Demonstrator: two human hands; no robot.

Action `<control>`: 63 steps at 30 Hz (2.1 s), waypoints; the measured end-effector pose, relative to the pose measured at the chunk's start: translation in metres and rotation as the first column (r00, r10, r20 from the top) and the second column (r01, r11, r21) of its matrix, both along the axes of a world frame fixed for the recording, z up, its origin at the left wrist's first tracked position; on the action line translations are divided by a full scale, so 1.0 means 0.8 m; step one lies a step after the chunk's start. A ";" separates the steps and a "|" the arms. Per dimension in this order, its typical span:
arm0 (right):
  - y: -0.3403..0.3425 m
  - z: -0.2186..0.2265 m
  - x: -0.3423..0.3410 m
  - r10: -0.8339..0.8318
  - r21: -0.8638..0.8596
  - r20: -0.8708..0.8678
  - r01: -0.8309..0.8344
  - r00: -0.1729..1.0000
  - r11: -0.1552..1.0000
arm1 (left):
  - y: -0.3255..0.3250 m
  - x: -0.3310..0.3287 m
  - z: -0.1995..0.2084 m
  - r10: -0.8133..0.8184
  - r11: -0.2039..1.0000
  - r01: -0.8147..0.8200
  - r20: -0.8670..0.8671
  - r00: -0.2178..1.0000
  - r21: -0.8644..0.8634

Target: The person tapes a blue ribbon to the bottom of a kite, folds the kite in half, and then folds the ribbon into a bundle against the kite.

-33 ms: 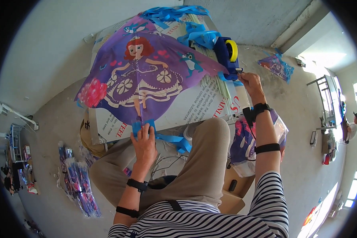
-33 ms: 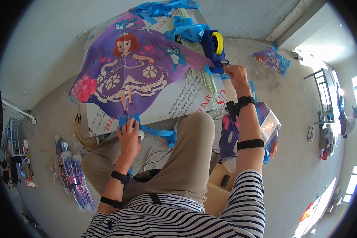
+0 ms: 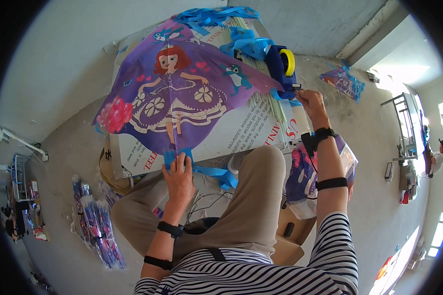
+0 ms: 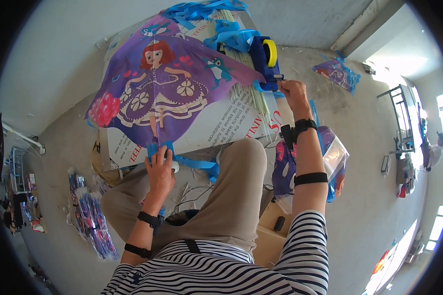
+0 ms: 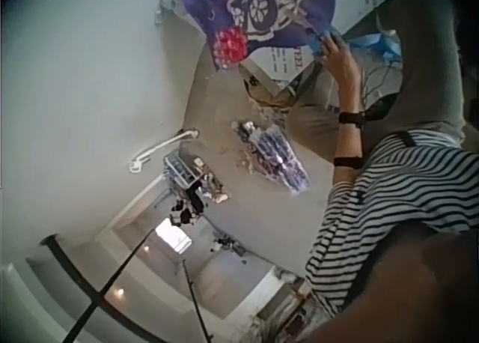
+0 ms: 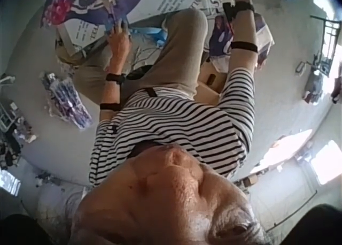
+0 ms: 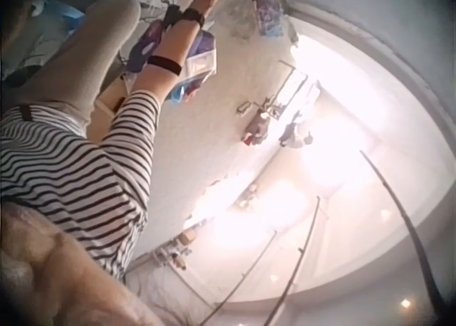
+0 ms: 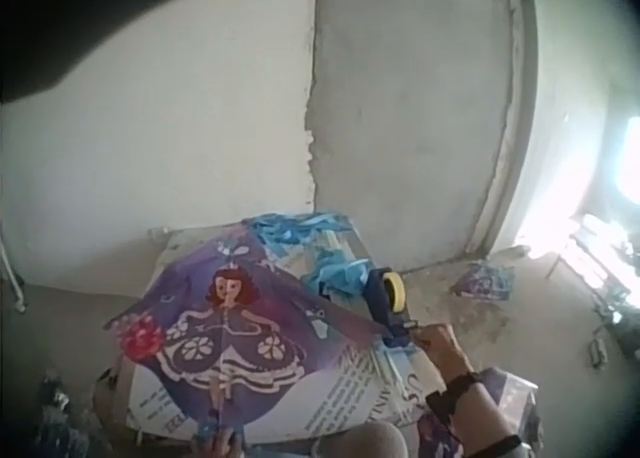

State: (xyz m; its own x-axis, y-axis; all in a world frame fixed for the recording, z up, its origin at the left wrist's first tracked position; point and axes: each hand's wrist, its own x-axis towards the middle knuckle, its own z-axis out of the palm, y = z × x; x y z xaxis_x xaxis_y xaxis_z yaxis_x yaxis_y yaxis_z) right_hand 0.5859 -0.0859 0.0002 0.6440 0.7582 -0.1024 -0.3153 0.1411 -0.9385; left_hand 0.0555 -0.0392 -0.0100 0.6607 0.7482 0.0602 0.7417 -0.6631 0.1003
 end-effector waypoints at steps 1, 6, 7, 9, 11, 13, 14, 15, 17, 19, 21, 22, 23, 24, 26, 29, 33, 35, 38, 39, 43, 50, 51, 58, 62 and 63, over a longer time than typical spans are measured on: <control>-0.001 0.001 -0.002 -0.003 0.001 -0.010 0.003 1.000 1.000 | 0.000 0.000 0.002 0.001 1.000 -0.001 -0.009 1.000 -0.015; -0.004 0.000 -0.004 -0.060 -0.058 -0.057 0.056 0.997 0.997 | 0.000 0.000 -0.001 -0.005 1.000 0.005 -0.024 1.000 -0.001; -0.004 -0.002 -0.003 -0.061 -0.070 -0.024 0.060 0.998 0.996 | -0.001 0.001 -0.001 -0.005 1.000 0.005 -0.020 1.000 -0.007; 0.000 -0.007 -0.009 -0.056 -0.079 0.000 0.055 0.998 0.995 | 0.000 -0.001 -0.001 -0.001 1.000 0.001 -0.031 1.000 -0.009; 0.000 -0.011 -0.021 -0.046 -0.205 -0.218 0.000 0.975 0.979 | 0.001 -0.005 0.000 0.008 1.000 -0.008 -0.043 0.999 -0.007; -0.017 -0.028 -0.023 -0.112 -0.141 -0.364 0.064 0.924 0.988 | 0.001 -0.004 -0.002 0.002 1.000 -0.002 -0.029 1.000 -0.011; -0.029 -0.038 -0.020 -0.167 -0.090 -0.505 0.141 0.847 0.986 | 0.000 0.000 -0.001 -0.003 1.000 0.002 -0.025 1.000 -0.015; -0.040 -0.046 -0.017 -0.176 -0.095 -0.500 0.148 0.848 0.984 | 0.000 0.003 0.001 -0.005 1.000 0.004 -0.023 1.000 -0.021; -0.058 -0.055 -0.010 -0.376 -0.189 -0.596 0.331 0.709 0.924 | -0.001 0.010 0.001 -0.015 0.999 0.014 -0.014 1.000 -0.030; -0.046 -0.039 -0.032 -0.352 -0.199 -0.583 0.291 0.732 0.936 | 0.000 -0.001 -0.001 -0.004 1.000 0.004 -0.015 1.000 -0.011; -0.032 -0.011 -0.055 -0.335 -0.209 -0.562 0.262 0.756 0.942 | 0.001 -0.009 -0.001 0.002 1.000 -0.002 -0.027 1.000 -0.001; -0.020 0.003 -0.067 -0.325 -0.224 -0.518 0.241 0.791 0.944 | 0.002 -0.011 0.000 0.006 1.000 -0.006 -0.036 0.999 0.009; -0.019 0.008 -0.064 -0.320 -0.240 -0.466 0.230 0.825 0.943 | 0.001 -0.007 -0.001 0.000 1.000 0.000 -0.029 1.000 0.008; -0.018 0.006 -0.058 -0.323 -0.239 -0.462 0.235 0.826 0.942 | 0.000 -0.003 -0.002 -0.003 1.000 0.003 -0.024 1.000 0.003; -0.012 0.004 -0.055 -0.350 -0.313 -0.283 0.259 0.893 0.914 | 0.000 0.000 -0.002 -0.004 1.000 0.004 -0.020 1.000 -0.004; -0.008 0.001 -0.054 -0.380 -0.322 -0.173 0.313 0.908 0.893 | -0.001 0.000 -0.001 -0.003 1.000 0.003 -0.019 1.000 -0.014; -0.005 0.004 -0.049 -0.372 -0.345 -0.121 0.313 0.920 0.885 | 0.000 -0.001 -0.001 -0.004 1.000 0.004 -0.025 1.000 -0.016; -0.007 0.005 -0.048 -0.372 -0.386 -0.128 0.300 0.919 0.873 | 0.001 -0.001 -0.001 -0.007 1.000 0.006 -0.024 1.000 -0.020; -0.006 0.008 -0.052 -0.392 -0.391 -0.161 0.306 0.906 0.868 | 0.001 -0.002 -0.001 -0.007 1.000 0.006 -0.027 1.000 -0.019; -0.005 0.011 -0.054 -0.390 -0.393 -0.163 0.303 0.906 0.868 | 0.002 -0.004 0.000 -0.004 1.000 0.003 -0.031 1.000 -0.022; -0.002 0.008 -0.035 -0.355 -0.442 -0.046 0.299 0.934 0.845 | 0.002 -0.002 0.002 -0.006 1.000 0.006 -0.031 0.999 -0.020; -0.031 -0.115 -0.007 0.281 -0.375 0.927 0.618 0.248 0.691 | 0.005 0.029 -0.005 -0.040 0.999 0.040 0.006 0.999 -0.018; -0.010 -0.097 -0.061 -0.041 -0.511 0.787 0.689 0.615 0.515 | 0.004 0.009 -0.003 -0.020 1.000 0.020 -0.007 1.000 -0.004; 0.006 0.056 -0.097 -0.018 -0.262 0.554 0.195 0.833 0.945 | 0.002 -0.002 -0.001 0.013 1.000 -0.013 0.093 0.996 0.004; 0.049 0.117 -0.204 0.346 -0.341 0.670 -0.142 0.657 0.929 | -0.001 -0.003 0.001 0.058 0.998 -0.058 0.095 0.994 -0.007; 0.058 0.121 -0.228 0.456 -0.374 0.704 -0.262 0.544 0.890 | 0.000 -0.001 0.002 0.056 0.998 -0.055 0.083 0.995 -0.007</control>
